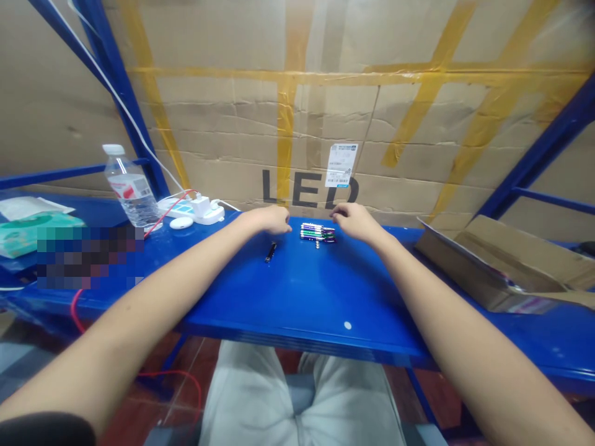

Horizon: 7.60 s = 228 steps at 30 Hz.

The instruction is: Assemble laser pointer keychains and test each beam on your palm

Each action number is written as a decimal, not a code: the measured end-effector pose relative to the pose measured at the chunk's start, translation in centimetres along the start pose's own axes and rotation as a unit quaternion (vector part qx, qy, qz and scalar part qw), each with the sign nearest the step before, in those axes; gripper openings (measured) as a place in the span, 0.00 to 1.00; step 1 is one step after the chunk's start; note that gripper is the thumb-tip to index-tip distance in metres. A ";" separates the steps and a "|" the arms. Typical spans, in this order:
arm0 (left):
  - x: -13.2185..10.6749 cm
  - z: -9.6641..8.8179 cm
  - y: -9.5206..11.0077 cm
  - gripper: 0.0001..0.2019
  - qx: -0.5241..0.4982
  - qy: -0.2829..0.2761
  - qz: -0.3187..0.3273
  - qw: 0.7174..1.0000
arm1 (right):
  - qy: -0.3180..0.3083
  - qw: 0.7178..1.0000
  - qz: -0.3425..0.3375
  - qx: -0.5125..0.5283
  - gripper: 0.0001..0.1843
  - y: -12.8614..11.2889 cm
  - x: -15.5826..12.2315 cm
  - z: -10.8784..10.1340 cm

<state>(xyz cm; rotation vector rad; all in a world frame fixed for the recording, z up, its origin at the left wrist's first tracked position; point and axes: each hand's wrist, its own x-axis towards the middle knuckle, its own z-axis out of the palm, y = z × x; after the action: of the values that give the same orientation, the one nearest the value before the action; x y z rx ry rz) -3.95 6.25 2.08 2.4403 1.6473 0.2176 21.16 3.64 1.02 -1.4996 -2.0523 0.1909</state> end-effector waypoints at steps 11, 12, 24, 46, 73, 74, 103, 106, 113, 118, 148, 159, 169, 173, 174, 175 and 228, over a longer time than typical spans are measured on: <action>-2.6 -0.1 -2.8 0.10 -0.162 -0.123 0.030 0.979 | -0.133 0.987 -0.035 -0.078 0.32 -13.2 -5.6 7.8; -2.5 0.0 -2.8 0.11 -0.163 -0.130 0.030 0.978 | -0.137 0.986 -0.032 -0.085 0.30 -13.6 -5.6 8.2; -2.9 1.8 -0.2 0.06 -0.123 -0.091 0.115 0.982 | -0.298 0.950 0.013 0.097 0.02 -4.2 -4.2 -1.6; -3.8 5.2 4.6 0.17 0.073 0.088 0.250 0.961 | -0.163 0.961 0.016 0.222 0.08 2.8 -4.7 -0.7; -2.4 4.3 1.8 0.11 -0.053 0.028 0.310 0.949 | -0.163 0.968 -0.090 0.170 0.07 0.9 -5.3 0.6; -2.5 4.2 1.9 0.10 -0.054 0.034 0.308 0.949 | -0.163 0.967 -0.091 0.175 0.07 0.9 -5.3 0.7; -5.3 4.4 5.6 0.07 -0.119 0.242 0.404 0.874 | -0.134 0.933 -0.083 0.323 0.09 0.1 -5.7 0.7; -5.7 4.2 5.6 0.05 -0.133 0.245 0.388 0.879 | -0.115 0.940 -0.098 0.307 0.08 0.4 -5.6 0.6; -4.7 4.6 4.5 0.09 -0.074 0.213 0.339 0.913 | -0.110 0.947 -0.099 0.284 0.08 1.0 -5.4 0.9; -3.0 5.0 3.9 0.18 -0.026 0.121 0.345 0.930 | -0.128 0.943 -0.048 0.303 0.15 0.9 -5.4 1.0; -2.6 4.1 3.4 0.03 -0.122 0.079 0.203 0.968 | -0.181 0.961 -0.106 0.180 0.09 0.3 -5.7 1.0; -5.0 5.0 6.0 0.06 -0.153 0.233 0.325 0.904 | -0.163 0.958 -0.080 0.224 0.08 0.5 -5.5 1.4; -4.2 6.0 5.8 0.08 -0.120 0.243 0.375 0.886 | -0.156 0.955 -0.086 0.237 0.10 0.3 -5.5 1.3; -4.5 5.8 5.9 0.09 -0.108 0.224 0.380 0.891 | -0.157 0.955 -0.079 0.238 0.09 0.5 -5.5 1.2; -4.6 5.6 5.8 0.09 -0.109 0.224 0.376 0.893 | -0.157 0.955 -0.077 0.239 0.09 0.5 -5.5 1.2; -4.6 5.4 5.8 0.10 -0.109 0.227 0.367 0.895 | -0.158 0.954 -0.075 0.241 0.09 0.6 -5.4 1.2; -3.7 4.7 6.5 0.04 -0.223 0.166 0.319 0.906 | -0.177 0.954 -0.071 0.230 0.08 -0.1 -5.6 0.5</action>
<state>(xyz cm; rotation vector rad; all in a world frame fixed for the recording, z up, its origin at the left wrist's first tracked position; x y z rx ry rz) 1.61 0.09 -0.99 2.5496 0.6877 1.0233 21.92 -1.38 -1.46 -1.0816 -2.1751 0.8710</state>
